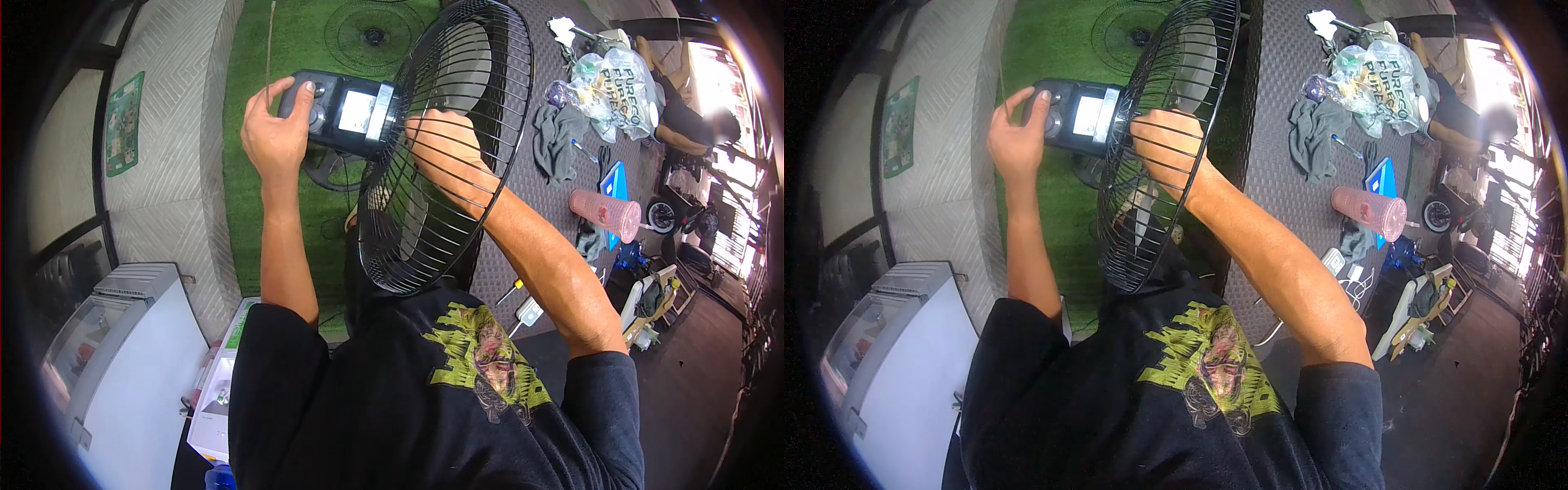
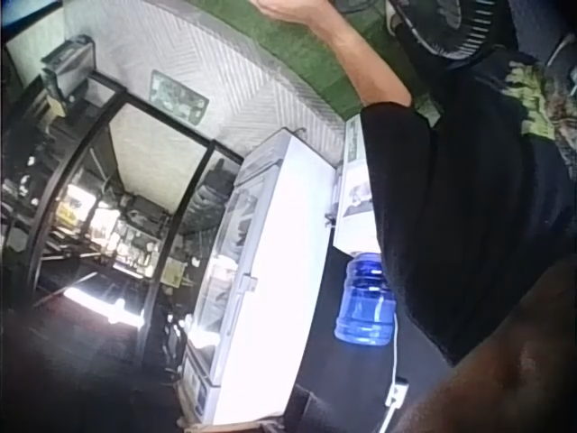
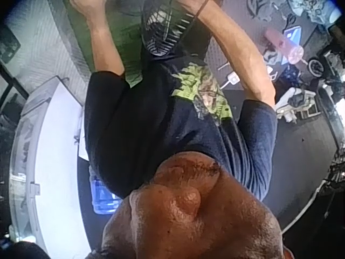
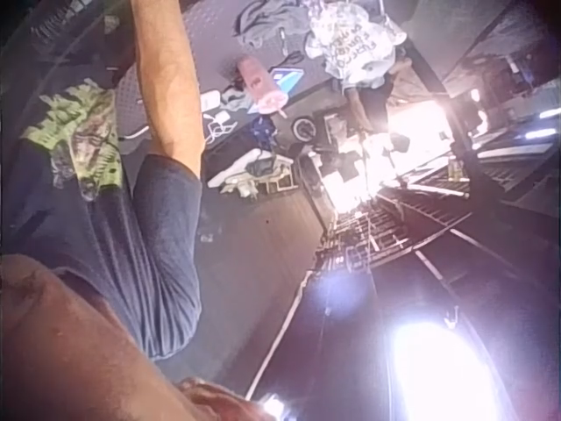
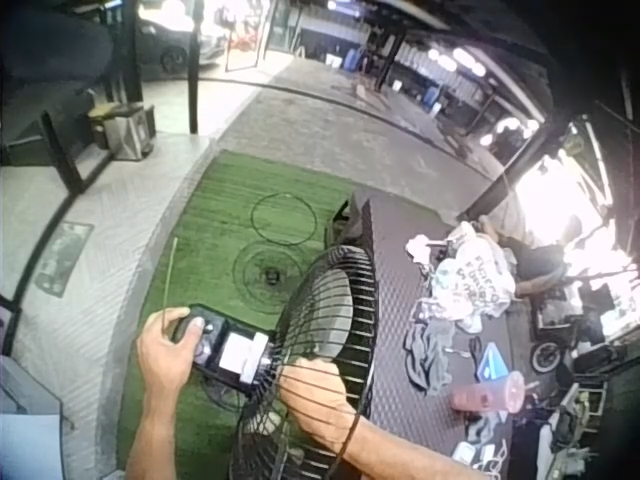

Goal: Repairing a pedestal fan by cleaning the blades and securing the cage with cable ties.

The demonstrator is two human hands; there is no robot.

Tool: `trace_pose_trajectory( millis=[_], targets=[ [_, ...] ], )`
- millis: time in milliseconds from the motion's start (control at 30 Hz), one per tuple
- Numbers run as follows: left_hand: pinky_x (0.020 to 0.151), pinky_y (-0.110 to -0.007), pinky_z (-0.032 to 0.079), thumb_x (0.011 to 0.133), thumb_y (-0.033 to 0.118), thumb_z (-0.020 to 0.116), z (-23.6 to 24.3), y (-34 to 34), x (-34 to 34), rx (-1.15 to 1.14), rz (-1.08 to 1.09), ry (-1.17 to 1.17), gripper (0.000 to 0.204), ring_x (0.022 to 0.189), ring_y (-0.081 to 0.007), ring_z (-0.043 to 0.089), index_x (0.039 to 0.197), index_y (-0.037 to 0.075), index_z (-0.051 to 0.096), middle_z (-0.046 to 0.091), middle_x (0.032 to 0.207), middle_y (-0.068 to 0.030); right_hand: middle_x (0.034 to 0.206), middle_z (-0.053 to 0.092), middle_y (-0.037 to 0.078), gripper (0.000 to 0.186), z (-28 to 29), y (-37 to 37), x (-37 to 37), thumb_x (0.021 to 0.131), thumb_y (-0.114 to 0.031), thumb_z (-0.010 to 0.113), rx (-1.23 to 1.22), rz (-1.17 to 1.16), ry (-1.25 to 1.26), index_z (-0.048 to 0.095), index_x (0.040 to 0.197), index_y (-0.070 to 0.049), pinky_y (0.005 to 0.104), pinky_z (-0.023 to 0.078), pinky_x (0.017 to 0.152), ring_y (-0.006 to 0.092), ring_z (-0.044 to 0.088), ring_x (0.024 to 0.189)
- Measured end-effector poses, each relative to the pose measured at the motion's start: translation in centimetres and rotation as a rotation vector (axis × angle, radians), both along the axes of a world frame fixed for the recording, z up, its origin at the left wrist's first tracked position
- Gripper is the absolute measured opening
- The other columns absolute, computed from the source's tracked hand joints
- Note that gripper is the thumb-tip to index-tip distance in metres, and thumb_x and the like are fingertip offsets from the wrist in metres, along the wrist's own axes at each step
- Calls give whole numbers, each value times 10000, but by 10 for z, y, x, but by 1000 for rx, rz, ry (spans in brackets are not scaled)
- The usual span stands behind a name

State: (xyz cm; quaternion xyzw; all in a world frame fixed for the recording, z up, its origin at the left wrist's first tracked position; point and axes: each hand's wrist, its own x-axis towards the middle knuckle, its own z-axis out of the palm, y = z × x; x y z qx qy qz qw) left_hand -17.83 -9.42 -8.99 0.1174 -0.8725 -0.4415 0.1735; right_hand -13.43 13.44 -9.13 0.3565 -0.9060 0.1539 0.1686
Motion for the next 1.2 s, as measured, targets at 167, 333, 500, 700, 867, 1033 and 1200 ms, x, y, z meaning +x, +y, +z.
trace_pose_trajectory(
  millis=[167, 333, 500, 700, 867, 1033, 1200],
  targets=[
    [828, -366, 465, 730, 286, 762, 0, 2, -2, 2, -9, 11, 304, 933, -293, 624, 922, 59, 697, 655, 970, -127, 924, 642, 71, 252, -9, 8, -3, 507, -50, 612, -27, 30, 24, 624, 758, -66, 340, 509, 724, 219, 622, 876],
    [822, -370, 468, 728, 291, 763, -2, -2, 0, 2, 3, 6, 304, 925, -296, 626, 914, 60, 698, 656, 968, -128, 923, 645, 61, 234, 18, 5, -3, 521, -56, 630, -144, 152, 138, 637, 753, -89, 330, 509, 727, 209, 620, 894],
    [823, -371, 468, 726, 296, 765, -1, 1, -1, 15, -6, 3, 308, 926, -298, 625, 915, 62, 699, 656, 968, -128, 893, 635, 50, 154, 11, 6, -1, 591, -34, 639, -131, 88, 18, 624, 732, -93, 315, 509, 748, 204, 616, 899],
    [827, -371, 466, 726, 298, 764, 2, 0, -1, 22, 1, -22, 307, 930, -295, 624, 918, 67, 701, 654, 969, -126, 886, 630, 40, 126, 4, 5, -5, 602, -29, 642, -76, 91, 95, 610, 710, -86, 315, 510, 748, 196, 614, 887],
    [829, -370, 465, 726, 300, 763, -1, -3, 0, 21, 10, -33, 306, 935, -290, 623, 919, 69, 701, 654, 971, -124, 879, 637, 45, 137, 16, -2, -3, 584, -26, 648, -130, 95, 119, 611, 702, -84, 324, 513, 736, 203, 620, 882],
    [833, -371, 464, 724, 302, 764, 1, -1, -1, 25, 7, -68, 308, 937, -294, 622, 920, 72, 702, 655, 979, -126, 869, 647, 61, 116, 2, 7, -6, 614, -17, 651, -128, 123, 93, 615, 704, -80, 328, 525, 730, 214, 631, 860],
    [835, -374, 463, 724, 307, 764, -1, -3, -1, 24, -1, -28, 308, 938, -298, 621, 919, 77, 703, 655, 980, -129, 863, 646, 74, 78, 3, 5, -7, 685, -3, 633, -151, 164, 132, 622, 726, -69, 319, 530, 747, 225, 632, 852]
  ],
)
